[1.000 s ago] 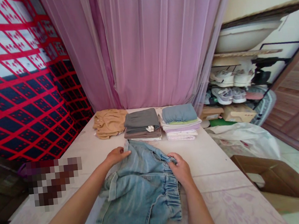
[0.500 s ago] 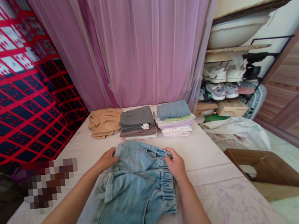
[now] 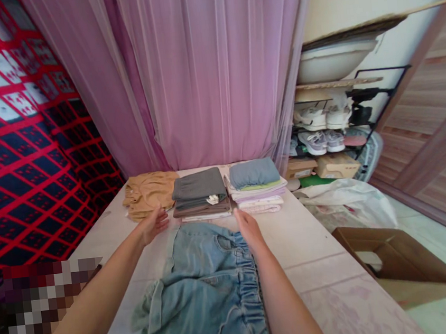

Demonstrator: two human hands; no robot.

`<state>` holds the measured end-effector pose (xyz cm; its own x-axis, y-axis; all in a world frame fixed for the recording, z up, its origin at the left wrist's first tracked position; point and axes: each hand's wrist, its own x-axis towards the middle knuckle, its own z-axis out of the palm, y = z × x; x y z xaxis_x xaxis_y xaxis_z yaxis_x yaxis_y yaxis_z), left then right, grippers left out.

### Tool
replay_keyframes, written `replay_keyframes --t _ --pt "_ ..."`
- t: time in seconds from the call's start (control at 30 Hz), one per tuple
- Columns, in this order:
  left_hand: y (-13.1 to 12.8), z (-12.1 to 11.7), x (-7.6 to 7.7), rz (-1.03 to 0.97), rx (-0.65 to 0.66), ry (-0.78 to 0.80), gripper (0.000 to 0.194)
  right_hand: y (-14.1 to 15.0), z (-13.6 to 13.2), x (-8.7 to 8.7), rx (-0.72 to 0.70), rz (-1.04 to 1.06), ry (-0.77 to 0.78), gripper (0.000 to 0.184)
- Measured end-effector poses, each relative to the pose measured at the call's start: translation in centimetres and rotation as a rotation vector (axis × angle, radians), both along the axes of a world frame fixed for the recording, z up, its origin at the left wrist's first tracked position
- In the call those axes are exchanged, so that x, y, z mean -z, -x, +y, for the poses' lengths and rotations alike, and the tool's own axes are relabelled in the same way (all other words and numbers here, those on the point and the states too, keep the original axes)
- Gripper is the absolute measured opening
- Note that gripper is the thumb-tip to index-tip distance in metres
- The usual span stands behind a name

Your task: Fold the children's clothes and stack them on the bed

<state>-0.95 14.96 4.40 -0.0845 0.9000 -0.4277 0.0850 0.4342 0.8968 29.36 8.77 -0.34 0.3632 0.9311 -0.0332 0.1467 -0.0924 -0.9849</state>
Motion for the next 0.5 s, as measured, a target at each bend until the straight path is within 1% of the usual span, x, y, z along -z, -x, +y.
replay_keyframes --t 0.07,0.13,0.27,0.37,0.5 --pt "-0.6 1.5 0.2 -0.060 0.001 0.063 0.068 0.8 1.9 -1.1 -0.018 0.033 0.100 0.062" --pt "-1.4 2.6 0.7 -0.109 0.020 0.098 0.073 1.5 3.2 -1.8 -0.030 0.071 0.197 0.065" --pt "-2.2 4.2 1.5 -0.232 0.091 0.150 0.065 2.2 4.6 -2.2 -0.024 0.167 0.331 0.073" --pt "-2.0 5.1 1.7 -0.299 0.139 0.211 0.059 2.7 5.1 -2.2 -0.010 0.215 0.359 0.074" --pt "-2.1 5.9 1.8 -0.294 0.223 0.179 0.060 3.2 5.6 -2.4 0.010 0.273 0.370 0.069"
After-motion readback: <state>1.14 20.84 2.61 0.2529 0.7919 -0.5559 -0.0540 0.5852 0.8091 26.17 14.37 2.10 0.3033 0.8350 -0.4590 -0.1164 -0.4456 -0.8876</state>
